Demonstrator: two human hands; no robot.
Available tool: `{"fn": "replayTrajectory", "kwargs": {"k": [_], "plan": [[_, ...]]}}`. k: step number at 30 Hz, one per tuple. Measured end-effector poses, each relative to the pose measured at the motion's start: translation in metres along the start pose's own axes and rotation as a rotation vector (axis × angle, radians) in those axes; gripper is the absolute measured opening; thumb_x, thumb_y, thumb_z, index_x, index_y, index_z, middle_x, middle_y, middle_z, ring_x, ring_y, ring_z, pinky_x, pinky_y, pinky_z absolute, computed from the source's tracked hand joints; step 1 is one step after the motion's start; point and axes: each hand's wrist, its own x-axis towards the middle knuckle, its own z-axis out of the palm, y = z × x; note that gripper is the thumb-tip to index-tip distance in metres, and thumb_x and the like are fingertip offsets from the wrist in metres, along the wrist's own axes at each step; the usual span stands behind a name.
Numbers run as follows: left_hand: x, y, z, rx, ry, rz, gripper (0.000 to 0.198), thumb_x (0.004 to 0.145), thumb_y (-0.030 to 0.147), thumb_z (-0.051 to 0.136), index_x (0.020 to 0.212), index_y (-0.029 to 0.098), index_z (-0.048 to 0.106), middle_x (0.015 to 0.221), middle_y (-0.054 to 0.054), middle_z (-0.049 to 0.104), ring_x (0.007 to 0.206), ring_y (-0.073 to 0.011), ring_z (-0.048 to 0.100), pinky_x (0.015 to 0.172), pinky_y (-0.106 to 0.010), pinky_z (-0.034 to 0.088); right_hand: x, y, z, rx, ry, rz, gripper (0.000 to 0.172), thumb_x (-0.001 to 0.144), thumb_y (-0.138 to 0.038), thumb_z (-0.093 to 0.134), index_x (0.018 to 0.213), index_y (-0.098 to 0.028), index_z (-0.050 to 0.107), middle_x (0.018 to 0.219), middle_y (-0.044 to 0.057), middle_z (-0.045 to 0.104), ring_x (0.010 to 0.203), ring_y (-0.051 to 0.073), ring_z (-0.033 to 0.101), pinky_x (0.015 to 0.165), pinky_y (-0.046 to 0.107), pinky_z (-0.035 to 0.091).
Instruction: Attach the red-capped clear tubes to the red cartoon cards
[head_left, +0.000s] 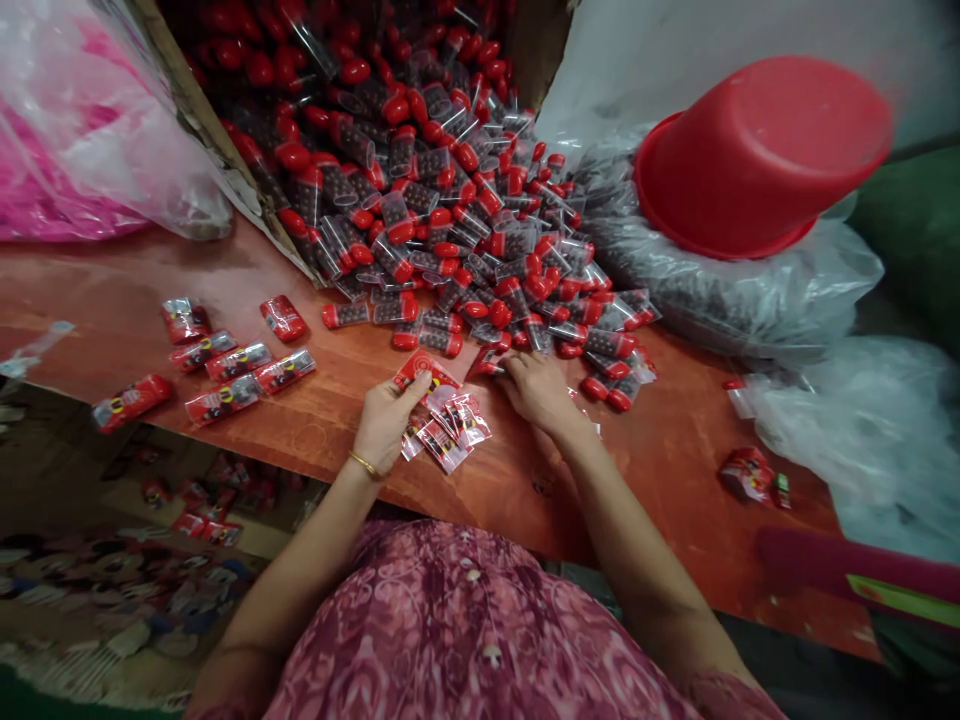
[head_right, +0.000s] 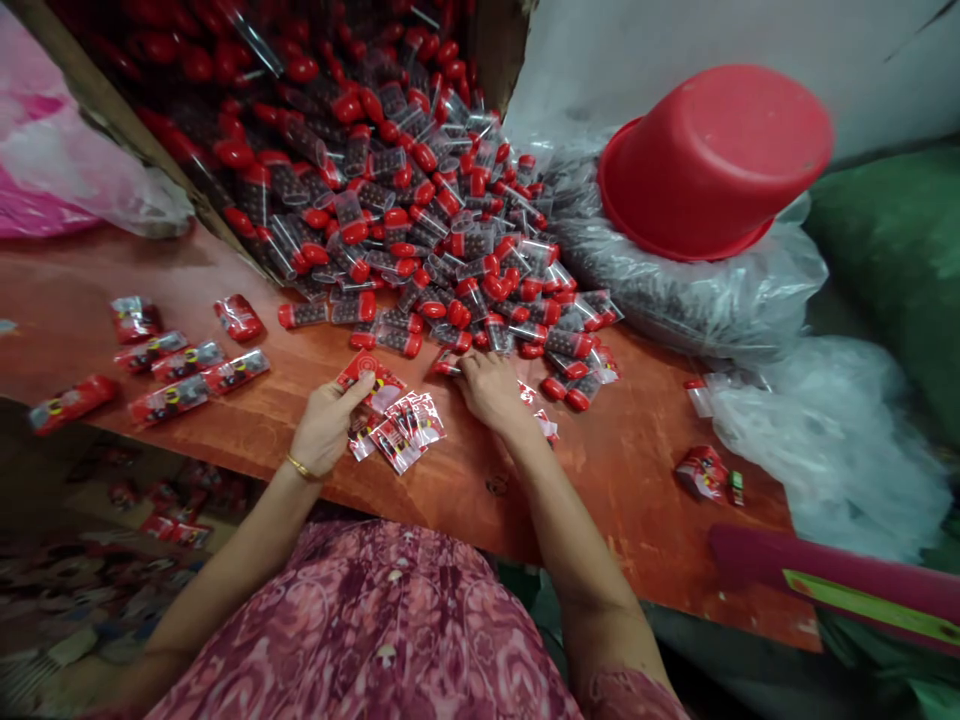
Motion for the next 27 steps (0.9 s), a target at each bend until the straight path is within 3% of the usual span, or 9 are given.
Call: {"fn": "replayTrajectory", "kwargs": {"k": [4,7,9,13,17,27], "plan": [[-0.003,0.006,0.006,-0.038,-0.019,-0.067,0.041,0.046,0.045,0.082,0.058,0.012,0.060,0.048,0.002,0.058,0.039,-0.0064,0.048,0.039,-0.019,0.035,-0.026,0.000,-0.012,0.031,-0.049,0.346,0.032,0.088,-0.033,0.045,0.110,-0.016,0.061,0.083,0.012,0.070,0.071,0.026,0.062,0.057,0.031,0.038],[-0.003,0.007,0.011,-0.059,-0.077,-0.135,0.040,0.048,0.045,0.081,0.059,0.012,0.061,0.051,0.000,0.061,0.042,-0.0072,0.052,0.041,-0.019,0.037,-0.044,0.000,-0.023,0.138,-0.129,0.413,0.037,0.092,-0.041,0.036,0.105,-0.021,0.065,0.081,0.010,0.070,0.070,0.025,0.063,0.056,0.031,0.039],[-0.003,0.006,0.013,-0.071,-0.099,-0.167,0.038,0.051,0.043,0.081,0.061,0.013,0.062,0.052,0.000,0.062,0.043,-0.0072,0.052,0.041,-0.018,0.037,-0.053,-0.002,-0.030,0.266,-0.049,0.335,0.039,0.092,-0.043,0.034,0.110,-0.023,0.063,0.089,0.009,0.069,0.077,0.024,0.063,0.061,0.032,0.043],[-0.006,0.003,0.018,-0.061,-0.107,-0.196,0.038,0.050,0.043,0.081,0.060,0.013,0.061,0.050,0.001,0.061,0.042,-0.0064,0.052,0.039,-0.017,0.036,-0.065,-0.016,-0.041,0.482,0.212,0.026,0.042,0.087,-0.044,0.050,0.121,-0.020,0.055,0.097,0.009,0.063,0.084,0.021,0.059,0.071,0.032,0.047],[-0.011,0.003,0.022,-0.022,-0.112,-0.170,0.044,0.046,0.048,0.081,0.059,0.012,0.060,0.049,0.000,0.061,0.042,-0.0077,0.053,0.040,-0.018,0.039,-0.072,-0.034,-0.045,0.596,0.318,-0.166,0.041,0.085,-0.036,0.057,0.124,-0.023,0.052,0.094,0.007,0.060,0.085,0.019,0.057,0.073,0.032,0.047],[-0.014,0.004,0.021,0.059,-0.103,-0.126,0.044,0.045,0.048,0.081,0.059,0.011,0.063,0.048,-0.001,0.062,0.040,-0.0076,0.053,0.038,-0.016,0.036,-0.069,-0.044,-0.029,0.606,0.343,-0.111,0.042,0.083,-0.034,0.060,0.123,-0.025,0.051,0.094,0.006,0.060,0.084,0.020,0.057,0.073,0.034,0.048]]}}
